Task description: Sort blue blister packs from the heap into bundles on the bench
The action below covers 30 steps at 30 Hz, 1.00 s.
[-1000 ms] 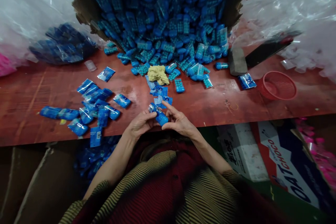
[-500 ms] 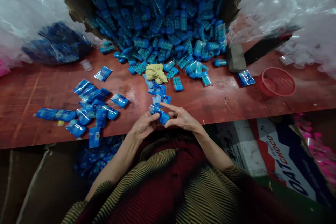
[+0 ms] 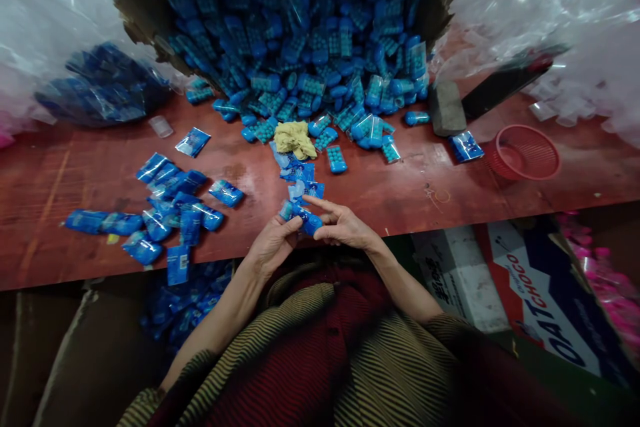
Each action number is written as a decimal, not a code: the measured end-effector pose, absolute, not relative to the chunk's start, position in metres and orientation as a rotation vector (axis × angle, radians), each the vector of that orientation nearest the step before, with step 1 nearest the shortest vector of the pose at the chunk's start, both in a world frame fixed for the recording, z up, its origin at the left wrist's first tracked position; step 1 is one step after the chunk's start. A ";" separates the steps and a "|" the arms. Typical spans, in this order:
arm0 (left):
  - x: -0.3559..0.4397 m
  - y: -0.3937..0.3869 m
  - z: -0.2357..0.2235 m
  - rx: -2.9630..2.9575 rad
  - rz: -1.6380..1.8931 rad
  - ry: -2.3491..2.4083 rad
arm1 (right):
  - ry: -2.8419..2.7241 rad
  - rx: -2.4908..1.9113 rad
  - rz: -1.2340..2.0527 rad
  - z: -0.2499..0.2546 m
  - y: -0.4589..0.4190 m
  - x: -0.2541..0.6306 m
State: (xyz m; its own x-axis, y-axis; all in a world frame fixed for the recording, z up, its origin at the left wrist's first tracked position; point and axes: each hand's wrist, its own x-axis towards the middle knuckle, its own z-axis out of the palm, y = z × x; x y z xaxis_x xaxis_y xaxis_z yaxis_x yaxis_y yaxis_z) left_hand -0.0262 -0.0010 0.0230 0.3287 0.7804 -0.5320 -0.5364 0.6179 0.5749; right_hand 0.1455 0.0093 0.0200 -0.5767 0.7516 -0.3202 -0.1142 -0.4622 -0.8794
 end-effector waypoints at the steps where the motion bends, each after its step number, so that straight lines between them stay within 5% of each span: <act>1: -0.025 -0.001 0.022 0.321 0.894 0.882 | -1.196 -0.984 2.072 0.020 0.010 0.145; 21: -0.020 -0.008 0.019 0.256 0.951 0.834 | -1.214 -1.024 2.042 0.011 0.007 0.133; 30: -0.117 0.014 0.035 -0.068 1.656 0.906 | -1.831 -1.446 1.122 -0.001 0.025 0.142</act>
State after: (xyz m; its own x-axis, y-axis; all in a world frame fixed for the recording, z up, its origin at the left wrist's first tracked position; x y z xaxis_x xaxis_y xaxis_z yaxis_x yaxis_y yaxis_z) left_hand -0.1170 0.0137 0.0348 -0.3106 0.8104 -0.4968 -0.8555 -0.0105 0.5178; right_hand 0.1416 0.0245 -0.0013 -0.2735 0.9588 -0.0772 0.5039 0.0744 -0.8606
